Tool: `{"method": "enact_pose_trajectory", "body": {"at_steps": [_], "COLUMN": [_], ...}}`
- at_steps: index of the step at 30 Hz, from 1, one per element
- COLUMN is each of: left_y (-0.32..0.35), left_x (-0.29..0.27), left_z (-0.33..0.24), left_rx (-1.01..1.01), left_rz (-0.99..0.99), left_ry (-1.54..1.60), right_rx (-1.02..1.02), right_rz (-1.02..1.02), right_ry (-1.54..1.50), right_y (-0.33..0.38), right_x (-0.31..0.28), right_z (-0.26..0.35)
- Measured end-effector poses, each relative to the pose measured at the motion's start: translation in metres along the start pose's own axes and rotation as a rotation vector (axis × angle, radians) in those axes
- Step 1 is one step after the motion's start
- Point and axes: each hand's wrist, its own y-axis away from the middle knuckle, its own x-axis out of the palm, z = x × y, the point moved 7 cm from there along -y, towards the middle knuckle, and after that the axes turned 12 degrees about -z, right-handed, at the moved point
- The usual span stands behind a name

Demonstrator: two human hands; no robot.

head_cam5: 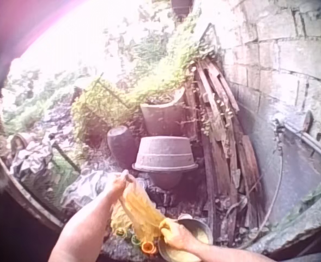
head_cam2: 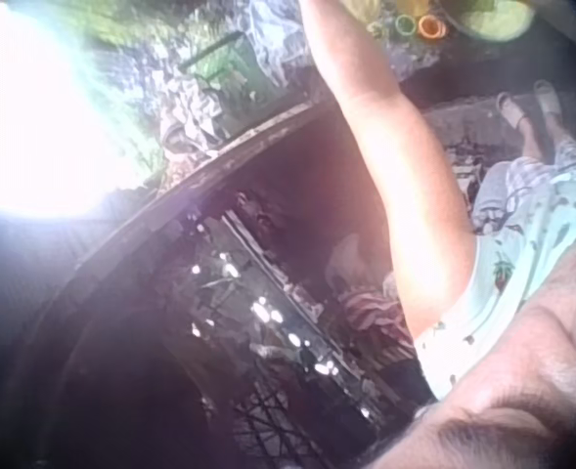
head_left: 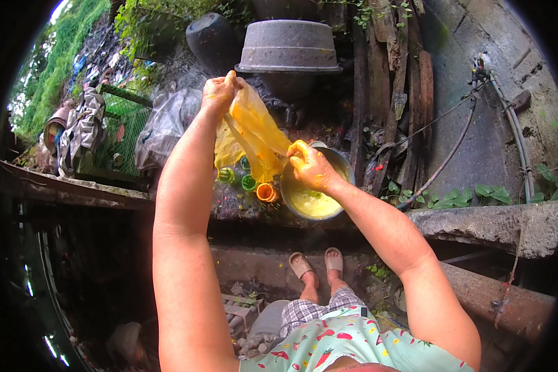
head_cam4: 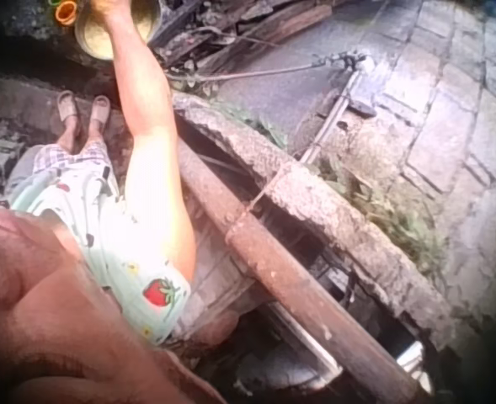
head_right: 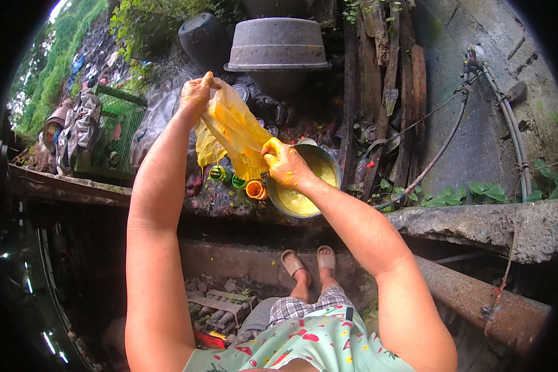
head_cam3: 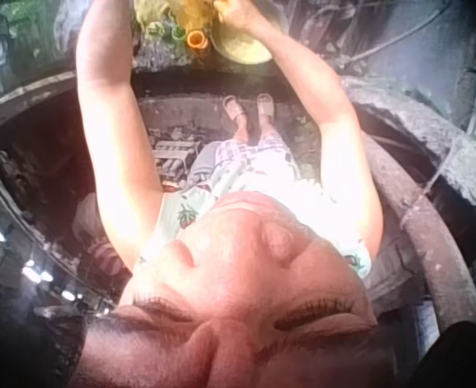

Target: The person washes a plastic bag and an orange plastic container outdoors. They scrub the items in a bucket of soapy water, rinse them with a hose, and squeeze out excess water.

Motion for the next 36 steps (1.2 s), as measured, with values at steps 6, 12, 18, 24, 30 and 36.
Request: {"method": "enact_pose_trajectory", "body": {"at_steps": [6,12,18,24,30,36], "left_y": [0.010,0.015,0.010,0.030,0.068,0.092], "left_x": [0.014,0.021,0.032,0.037,0.047,0.032], "left_z": [-0.012,-0.012,-0.014,-0.046,-0.096,-0.098], "left_rx": [-0.319,-0.430,-0.080,0.446,0.653,0.952], "left_rz": [0.012,0.040,0.067,0.019,0.101,0.138], "left_ry": [0.354,0.349,0.077,-0.316,-0.233,-0.535], "right_rx": [-0.003,0.111,-0.222,0.264,0.328,0.439], "right_rz": [-0.075,-0.049,-0.153,0.114,0.133,0.043], "right_ry": [0.125,0.148,0.047,-0.178,-0.176,0.164], "right_y": [0.000,0.002,-0.015,-0.061,-0.119,-0.136], "right_x": [-0.009,-0.014,-0.007,-0.004,-0.002,-0.038], "right_z": [-0.029,-0.032,0.037,0.068,0.077,0.027]}}
